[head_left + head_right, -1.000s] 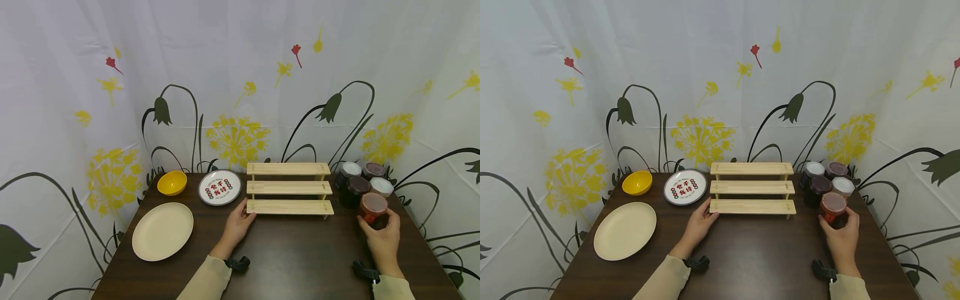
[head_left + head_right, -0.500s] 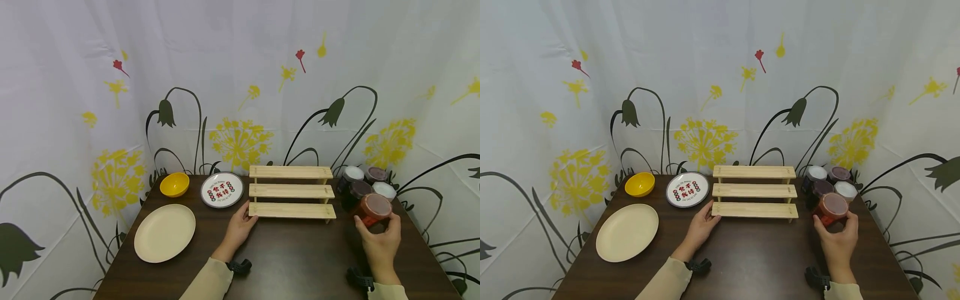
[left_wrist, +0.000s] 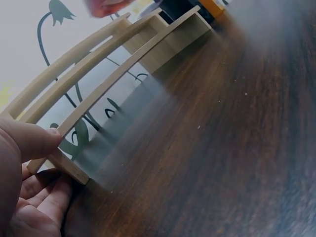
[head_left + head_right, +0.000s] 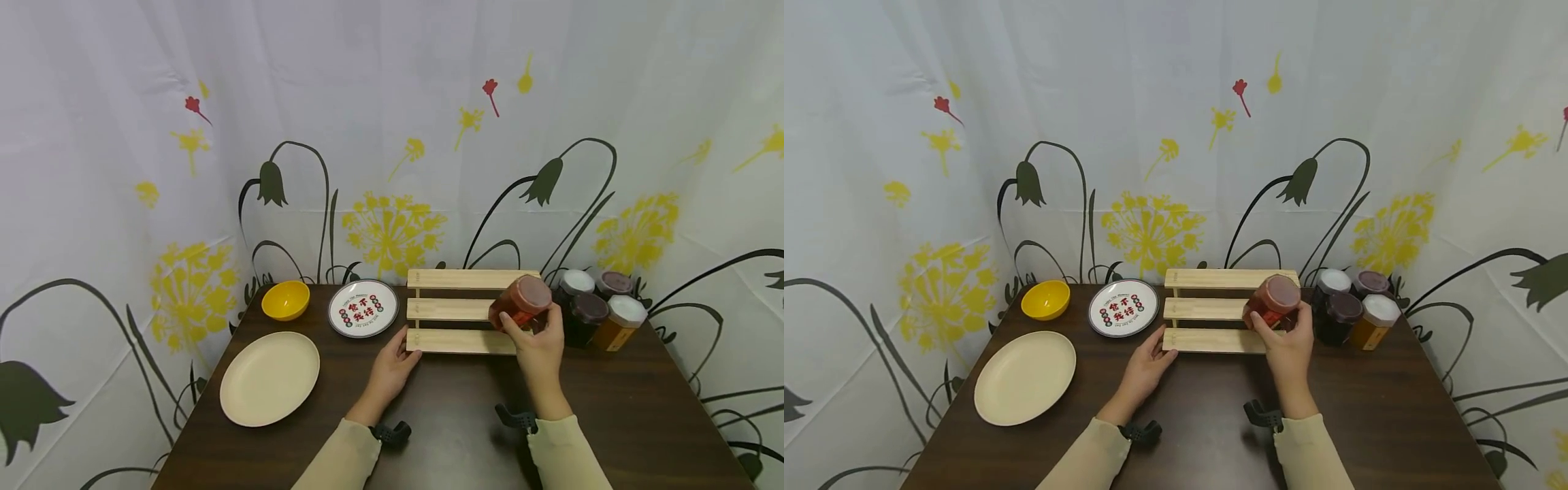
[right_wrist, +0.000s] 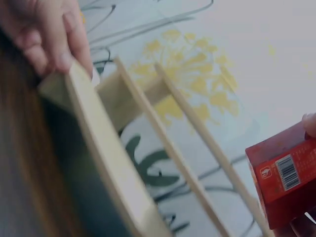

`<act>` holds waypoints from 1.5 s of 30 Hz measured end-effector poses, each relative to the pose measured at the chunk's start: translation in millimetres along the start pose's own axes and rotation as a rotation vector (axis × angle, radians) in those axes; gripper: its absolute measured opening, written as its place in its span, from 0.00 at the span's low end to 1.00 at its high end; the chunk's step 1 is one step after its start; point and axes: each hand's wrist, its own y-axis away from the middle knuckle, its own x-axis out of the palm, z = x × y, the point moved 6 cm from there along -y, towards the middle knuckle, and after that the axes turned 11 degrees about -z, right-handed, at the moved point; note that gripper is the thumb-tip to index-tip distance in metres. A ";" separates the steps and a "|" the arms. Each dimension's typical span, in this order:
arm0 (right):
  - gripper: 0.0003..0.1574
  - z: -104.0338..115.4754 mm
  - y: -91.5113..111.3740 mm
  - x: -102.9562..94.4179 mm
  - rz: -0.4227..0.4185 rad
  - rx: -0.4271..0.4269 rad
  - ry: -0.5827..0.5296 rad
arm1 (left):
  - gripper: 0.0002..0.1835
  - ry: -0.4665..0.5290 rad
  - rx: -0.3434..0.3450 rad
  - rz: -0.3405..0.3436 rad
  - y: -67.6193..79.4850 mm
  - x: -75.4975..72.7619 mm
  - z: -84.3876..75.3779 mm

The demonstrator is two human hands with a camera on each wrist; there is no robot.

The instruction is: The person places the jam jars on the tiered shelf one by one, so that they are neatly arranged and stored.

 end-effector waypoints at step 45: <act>0.47 -18.7 -45.0 138.8 0.547 0.186 0.191 | 0.39 0.020 0.025 0.005 -2.1 1.4 -4.6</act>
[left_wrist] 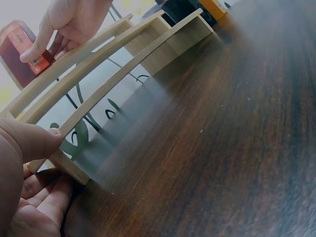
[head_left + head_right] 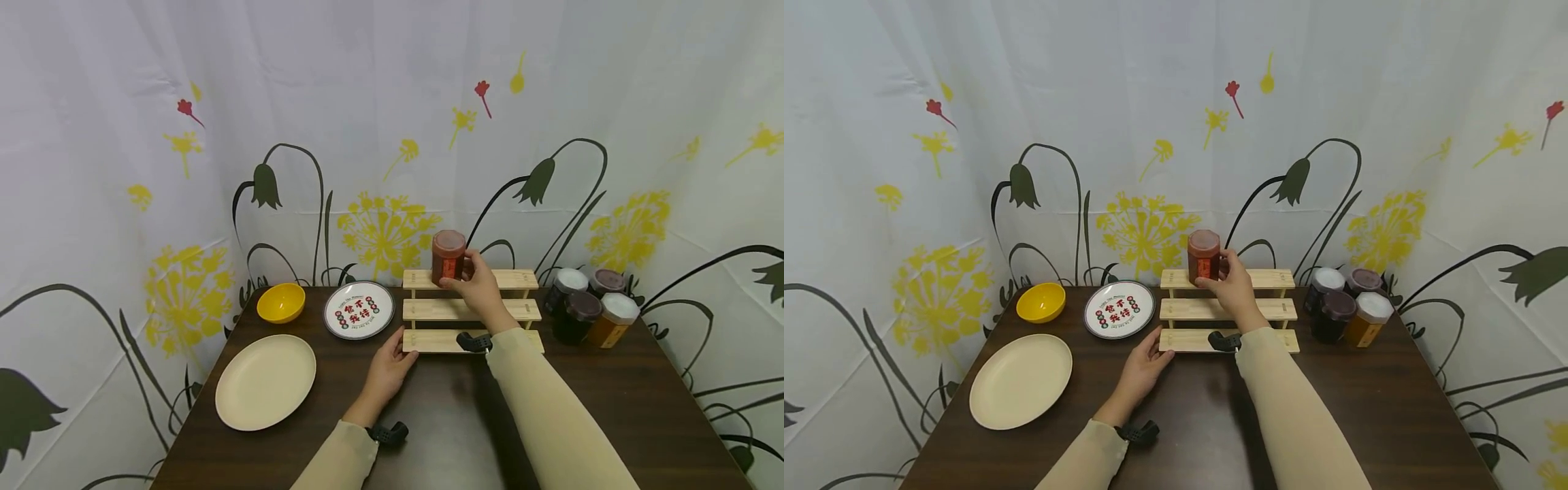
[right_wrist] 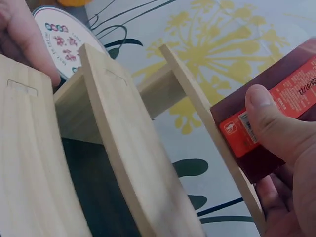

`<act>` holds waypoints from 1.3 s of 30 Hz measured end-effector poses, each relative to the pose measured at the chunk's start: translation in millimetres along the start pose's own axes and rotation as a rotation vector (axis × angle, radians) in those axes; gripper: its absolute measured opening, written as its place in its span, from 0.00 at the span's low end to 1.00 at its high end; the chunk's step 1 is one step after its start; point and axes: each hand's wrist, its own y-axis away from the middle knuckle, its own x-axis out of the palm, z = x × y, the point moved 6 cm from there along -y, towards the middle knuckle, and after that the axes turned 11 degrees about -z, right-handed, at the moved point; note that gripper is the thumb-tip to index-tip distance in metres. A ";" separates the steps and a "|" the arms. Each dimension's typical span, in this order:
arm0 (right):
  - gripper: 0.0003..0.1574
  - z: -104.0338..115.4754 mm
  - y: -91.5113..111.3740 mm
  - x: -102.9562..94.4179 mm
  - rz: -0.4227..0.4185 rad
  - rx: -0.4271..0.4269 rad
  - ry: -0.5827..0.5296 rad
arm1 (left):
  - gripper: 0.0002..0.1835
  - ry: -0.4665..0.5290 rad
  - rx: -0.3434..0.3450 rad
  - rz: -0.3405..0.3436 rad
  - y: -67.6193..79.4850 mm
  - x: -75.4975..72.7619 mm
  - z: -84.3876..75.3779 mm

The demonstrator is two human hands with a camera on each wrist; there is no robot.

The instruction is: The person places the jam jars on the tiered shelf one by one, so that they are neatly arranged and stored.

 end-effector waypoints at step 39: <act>0.67 -6.5 21.8 1.7 0.036 -0.133 0.102 | 0.38 0.003 0.017 0.001 -0.2 -1.4 3.7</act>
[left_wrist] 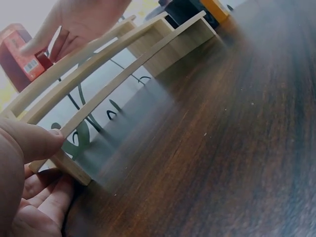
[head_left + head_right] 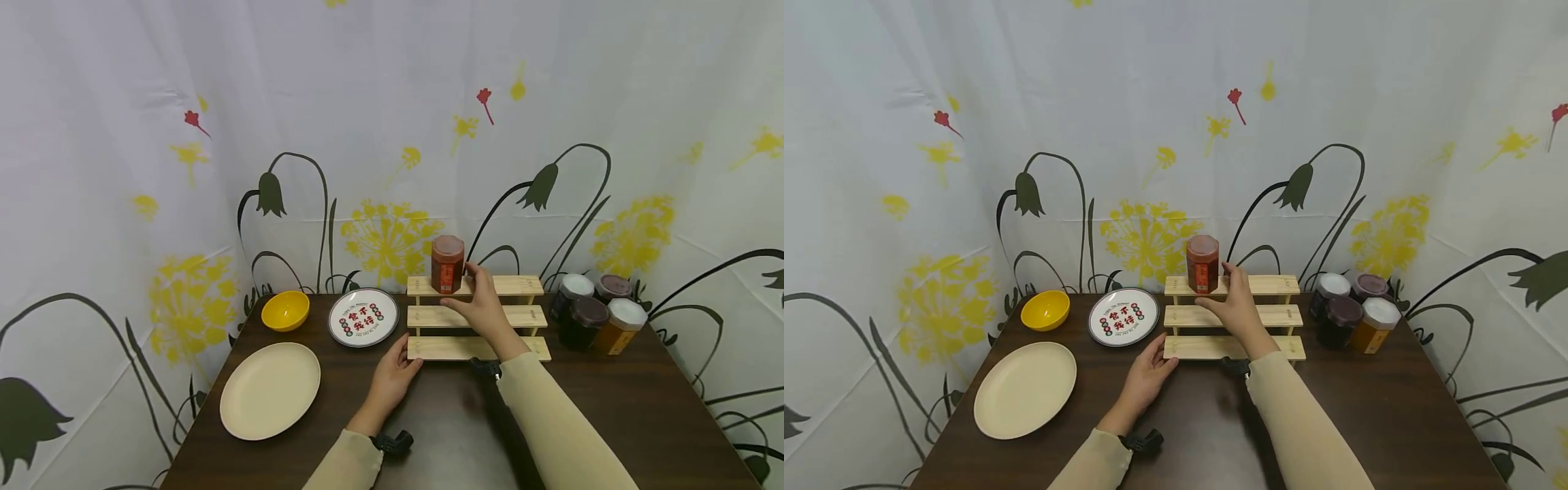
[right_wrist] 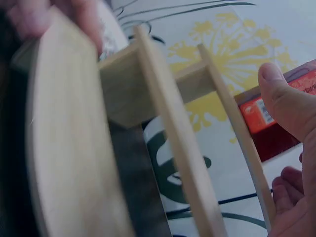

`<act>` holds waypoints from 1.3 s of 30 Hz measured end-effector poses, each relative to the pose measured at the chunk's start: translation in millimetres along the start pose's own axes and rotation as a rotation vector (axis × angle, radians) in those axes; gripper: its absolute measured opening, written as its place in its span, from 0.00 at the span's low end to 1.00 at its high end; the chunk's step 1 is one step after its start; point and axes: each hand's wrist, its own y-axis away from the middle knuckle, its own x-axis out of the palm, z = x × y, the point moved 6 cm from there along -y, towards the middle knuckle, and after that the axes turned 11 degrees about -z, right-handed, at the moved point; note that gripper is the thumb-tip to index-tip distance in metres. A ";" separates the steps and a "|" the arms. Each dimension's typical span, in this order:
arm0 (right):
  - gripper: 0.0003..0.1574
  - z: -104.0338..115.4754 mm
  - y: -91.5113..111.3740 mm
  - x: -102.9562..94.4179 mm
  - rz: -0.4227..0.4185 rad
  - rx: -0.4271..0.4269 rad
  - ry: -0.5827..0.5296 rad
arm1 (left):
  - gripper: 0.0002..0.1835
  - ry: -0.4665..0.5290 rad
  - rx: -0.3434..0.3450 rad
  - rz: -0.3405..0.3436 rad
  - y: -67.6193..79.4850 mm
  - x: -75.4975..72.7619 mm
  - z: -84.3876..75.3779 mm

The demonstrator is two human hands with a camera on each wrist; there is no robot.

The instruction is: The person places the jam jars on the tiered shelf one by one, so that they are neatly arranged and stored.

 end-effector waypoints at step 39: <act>0.41 -2.1 83.1 -191.9 -0.609 -0.206 0.162 | 0.38 -0.006 -0.014 0.000 2.4 -2.1 1.6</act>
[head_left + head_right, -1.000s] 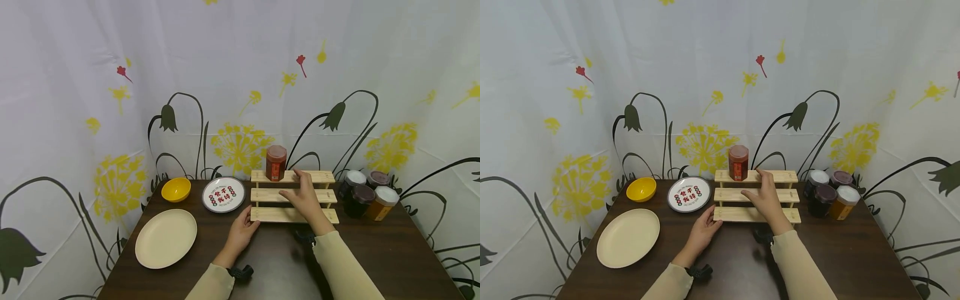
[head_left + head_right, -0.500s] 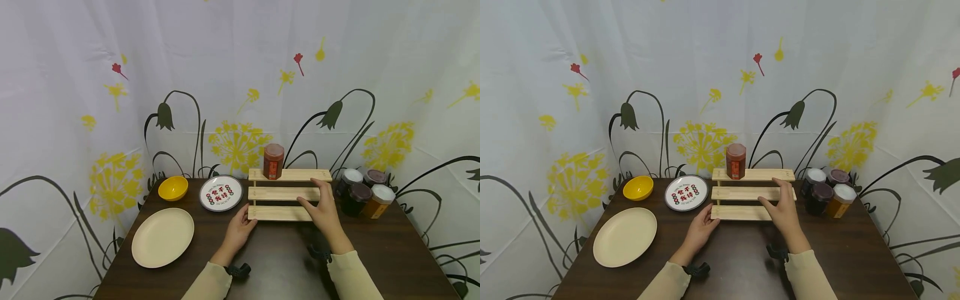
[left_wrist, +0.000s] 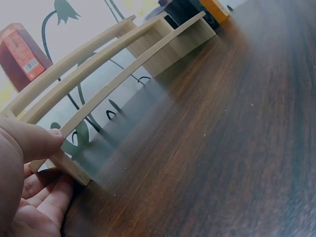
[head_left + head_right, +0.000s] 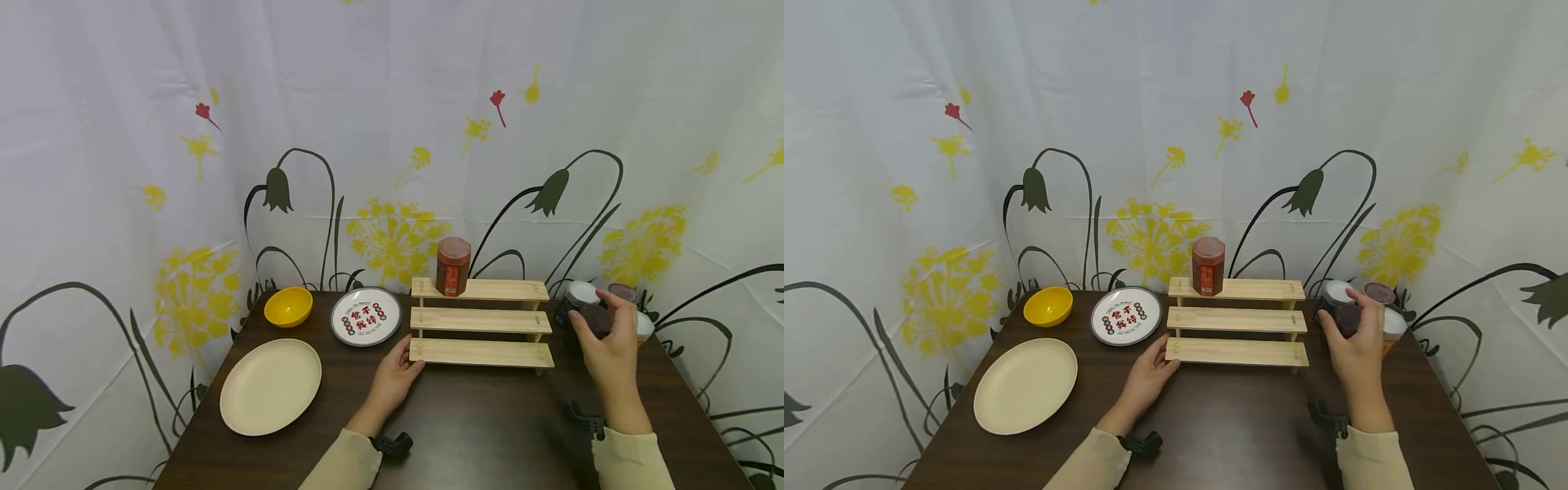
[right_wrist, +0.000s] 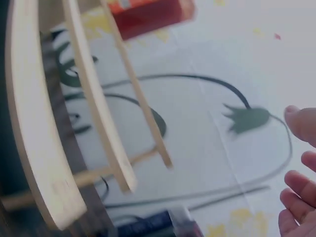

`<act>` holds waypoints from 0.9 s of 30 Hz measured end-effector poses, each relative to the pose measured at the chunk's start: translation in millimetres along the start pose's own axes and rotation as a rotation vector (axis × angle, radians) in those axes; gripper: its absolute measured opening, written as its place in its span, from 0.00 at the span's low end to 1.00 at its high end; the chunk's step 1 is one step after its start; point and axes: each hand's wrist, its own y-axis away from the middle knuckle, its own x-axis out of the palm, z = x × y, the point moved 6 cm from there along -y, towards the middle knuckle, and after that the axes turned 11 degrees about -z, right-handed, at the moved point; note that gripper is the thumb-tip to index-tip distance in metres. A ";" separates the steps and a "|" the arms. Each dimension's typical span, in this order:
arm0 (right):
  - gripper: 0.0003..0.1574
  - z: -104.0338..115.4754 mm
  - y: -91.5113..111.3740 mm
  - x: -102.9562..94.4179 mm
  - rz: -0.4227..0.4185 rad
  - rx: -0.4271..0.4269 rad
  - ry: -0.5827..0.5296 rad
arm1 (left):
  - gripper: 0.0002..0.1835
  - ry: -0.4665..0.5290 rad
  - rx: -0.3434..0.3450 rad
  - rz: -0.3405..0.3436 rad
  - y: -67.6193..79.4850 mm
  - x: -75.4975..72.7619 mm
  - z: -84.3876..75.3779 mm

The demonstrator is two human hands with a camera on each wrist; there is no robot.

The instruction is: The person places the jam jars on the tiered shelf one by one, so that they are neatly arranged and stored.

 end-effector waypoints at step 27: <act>0.47 -121.6 -9.9 -71.2 -0.055 0.647 -0.126 | 0.38 0.029 0.010 -0.003 0.0 2.5 -1.3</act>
